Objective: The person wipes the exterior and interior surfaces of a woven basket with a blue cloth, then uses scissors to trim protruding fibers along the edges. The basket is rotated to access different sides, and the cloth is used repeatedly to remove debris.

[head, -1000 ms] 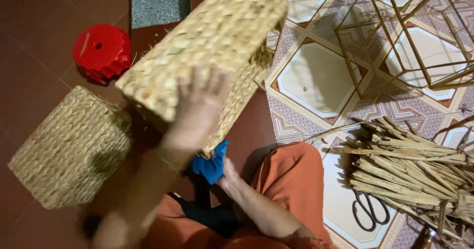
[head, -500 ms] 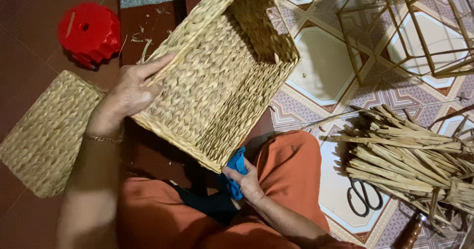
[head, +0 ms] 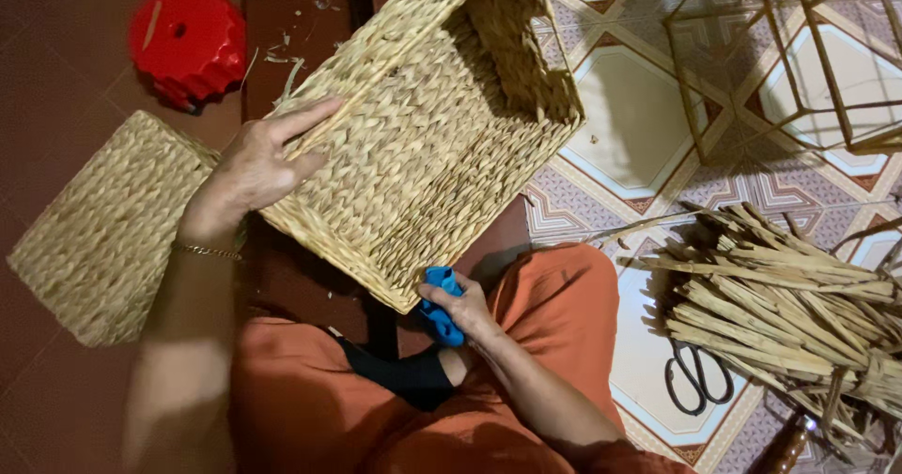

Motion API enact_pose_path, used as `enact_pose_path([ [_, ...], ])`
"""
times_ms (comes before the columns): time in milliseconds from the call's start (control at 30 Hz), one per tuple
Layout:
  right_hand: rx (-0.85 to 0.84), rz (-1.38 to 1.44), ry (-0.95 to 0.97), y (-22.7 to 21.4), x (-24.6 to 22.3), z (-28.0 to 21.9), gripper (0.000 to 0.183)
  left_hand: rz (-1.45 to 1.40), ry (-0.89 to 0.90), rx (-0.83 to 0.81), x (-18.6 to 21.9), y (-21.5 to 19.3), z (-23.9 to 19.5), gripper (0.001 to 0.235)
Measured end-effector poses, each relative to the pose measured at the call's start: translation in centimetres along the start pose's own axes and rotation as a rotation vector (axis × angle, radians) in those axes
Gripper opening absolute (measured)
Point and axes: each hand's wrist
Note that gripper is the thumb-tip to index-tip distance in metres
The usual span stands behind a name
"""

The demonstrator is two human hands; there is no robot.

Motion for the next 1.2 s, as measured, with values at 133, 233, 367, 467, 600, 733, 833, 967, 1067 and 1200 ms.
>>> enact_pose_path([
  [133, 0.002, -0.043, 0.01, 0.0, -0.1, -0.1, 0.037, 0.068, 0.104, 0.176, -0.5, 0.2, -1.6, 0.064],
  [233, -0.009, -0.056, -0.001, 0.0, -0.3, 0.0, 0.037, 0.226, -0.003, 0.425, -1.0, 1.5, -3.9, 0.066],
  [367, 0.001, -0.288, -0.014, -0.1, -0.7, -0.9, 0.041, 0.084, 0.013, 0.633, -2.7, 6.8, -4.9, 0.054],
  [467, -0.046, -0.525, -0.029, -1.7, -2.0, -3.2, 0.05, 0.135, 0.064, 0.736, -4.1, 8.4, -3.8, 0.043],
  [600, 0.052, -0.611, 0.015, -5.4, -5.3, -5.9, 0.051, 0.138, 0.073, 0.705, -5.0, 6.9, -3.3, 0.039],
  [733, 0.275, -0.321, -0.27, -12.0, -9.7, -4.6, 0.03, 0.174, 0.174, 0.682, -4.7, 6.1, -3.4, 0.04],
  [833, 0.485, -0.586, -0.508, -15.0, -12.4, 0.1, 0.038, 0.066, 0.22, 0.691, -5.0, 5.7, -2.7, 0.032],
  [967, 0.571, -0.947, -0.487, -12.9, -11.7, 3.9, 0.057, -0.089, 0.318, 0.754, -7.0, 5.9, -1.4, 0.021],
  [1067, 0.435, -1.026, -0.441, -7.9, -9.4, 1.7, 0.061, -0.113, 0.298, 0.802, -9.1, 4.9, 0.0, 0.022],
  [1200, 0.207, -1.206, -0.568, 0.8, -7.1, -3.0, 0.061, -0.189, 0.319, 0.857, -11.2, 3.0, 1.6, 0.024],
])
Point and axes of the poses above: each hand's wrist, its own z-axis towards the middle knuckle, its own y-axis out of the palm, x = y × z, and after that the axes turned 15 degrees about -x, right-handed
